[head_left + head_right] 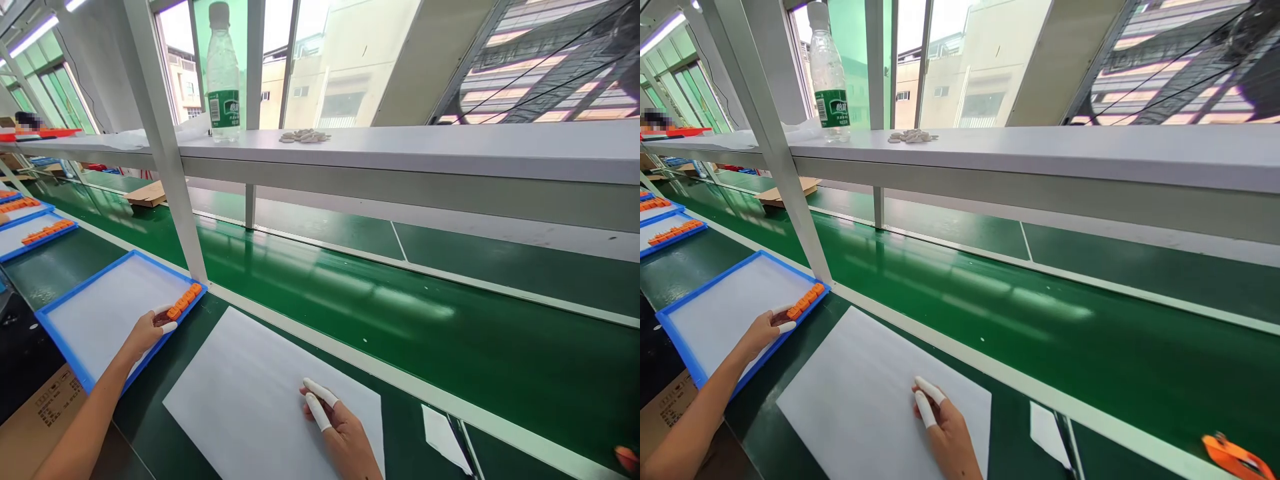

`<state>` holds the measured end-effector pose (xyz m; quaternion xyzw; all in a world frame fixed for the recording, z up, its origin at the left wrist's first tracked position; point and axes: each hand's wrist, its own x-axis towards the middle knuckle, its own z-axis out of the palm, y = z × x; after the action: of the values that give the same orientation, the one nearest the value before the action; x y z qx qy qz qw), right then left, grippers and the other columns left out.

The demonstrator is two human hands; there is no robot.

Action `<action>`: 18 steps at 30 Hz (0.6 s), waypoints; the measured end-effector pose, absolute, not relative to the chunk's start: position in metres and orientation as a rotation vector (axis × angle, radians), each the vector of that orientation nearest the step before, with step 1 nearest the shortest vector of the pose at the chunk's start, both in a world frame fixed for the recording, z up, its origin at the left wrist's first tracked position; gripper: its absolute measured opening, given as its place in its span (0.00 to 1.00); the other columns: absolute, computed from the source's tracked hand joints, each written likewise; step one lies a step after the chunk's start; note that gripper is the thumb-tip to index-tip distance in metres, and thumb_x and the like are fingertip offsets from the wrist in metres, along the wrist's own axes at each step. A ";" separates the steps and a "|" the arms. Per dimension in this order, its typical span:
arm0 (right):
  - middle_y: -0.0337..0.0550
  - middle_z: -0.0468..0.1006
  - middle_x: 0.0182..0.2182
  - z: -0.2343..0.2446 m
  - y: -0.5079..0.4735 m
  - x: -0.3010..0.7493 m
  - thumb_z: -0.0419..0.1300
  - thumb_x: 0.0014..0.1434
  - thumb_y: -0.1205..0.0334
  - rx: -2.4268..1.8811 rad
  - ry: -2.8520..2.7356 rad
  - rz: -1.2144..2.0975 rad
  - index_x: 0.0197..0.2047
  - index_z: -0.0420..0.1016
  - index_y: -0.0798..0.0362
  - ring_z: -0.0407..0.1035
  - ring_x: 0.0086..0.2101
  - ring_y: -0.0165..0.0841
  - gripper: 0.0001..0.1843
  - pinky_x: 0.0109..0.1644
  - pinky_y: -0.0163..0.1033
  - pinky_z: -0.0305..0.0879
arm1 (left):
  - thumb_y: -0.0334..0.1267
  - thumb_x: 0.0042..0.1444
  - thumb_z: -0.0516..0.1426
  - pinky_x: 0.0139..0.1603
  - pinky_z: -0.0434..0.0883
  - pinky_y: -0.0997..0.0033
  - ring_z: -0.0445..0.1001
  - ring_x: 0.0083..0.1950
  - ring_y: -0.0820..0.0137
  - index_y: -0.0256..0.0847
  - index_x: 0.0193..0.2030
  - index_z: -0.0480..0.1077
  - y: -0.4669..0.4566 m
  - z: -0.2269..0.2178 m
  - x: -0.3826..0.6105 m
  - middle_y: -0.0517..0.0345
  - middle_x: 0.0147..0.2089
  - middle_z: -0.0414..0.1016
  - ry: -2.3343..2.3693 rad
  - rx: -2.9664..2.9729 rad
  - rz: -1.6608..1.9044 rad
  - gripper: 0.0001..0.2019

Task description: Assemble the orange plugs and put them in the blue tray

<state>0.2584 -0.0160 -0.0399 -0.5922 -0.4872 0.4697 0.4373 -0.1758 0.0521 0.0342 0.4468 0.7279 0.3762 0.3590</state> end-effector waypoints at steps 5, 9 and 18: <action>0.47 0.83 0.44 -0.046 -0.010 0.267 0.61 0.59 0.48 -1.410 -1.310 1.275 0.53 0.79 0.47 0.78 0.37 0.40 0.22 0.46 0.44 0.76 | 0.47 0.49 0.64 0.60 0.70 0.48 0.74 0.59 0.48 0.38 0.64 0.66 0.040 0.058 -0.156 0.41 0.61 0.71 2.087 1.279 1.067 0.35; 0.47 0.83 0.40 -0.041 -0.010 0.260 0.61 0.60 0.50 -1.275 -1.314 1.216 0.50 0.79 0.48 0.77 0.33 0.38 0.19 0.40 0.44 0.78 | 0.49 0.55 0.59 0.60 0.71 0.57 0.75 0.57 0.56 0.46 0.59 0.71 0.037 0.068 -0.103 0.52 0.55 0.76 1.860 1.510 1.161 0.24; 0.46 0.81 0.46 -0.007 -0.014 0.302 0.60 0.61 0.56 -1.455 -1.325 0.747 0.56 0.75 0.48 0.77 0.37 0.36 0.20 0.43 0.44 0.78 | 0.45 0.61 0.55 0.34 0.72 0.68 0.75 0.34 0.65 0.53 0.51 0.77 0.020 0.029 0.063 0.57 0.47 0.79 0.856 1.949 0.433 0.14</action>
<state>0.3023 -0.0136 -0.0074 -0.6006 -0.5467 0.3084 0.4953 0.0626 0.0203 0.0286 0.7938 0.3488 0.1762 0.4660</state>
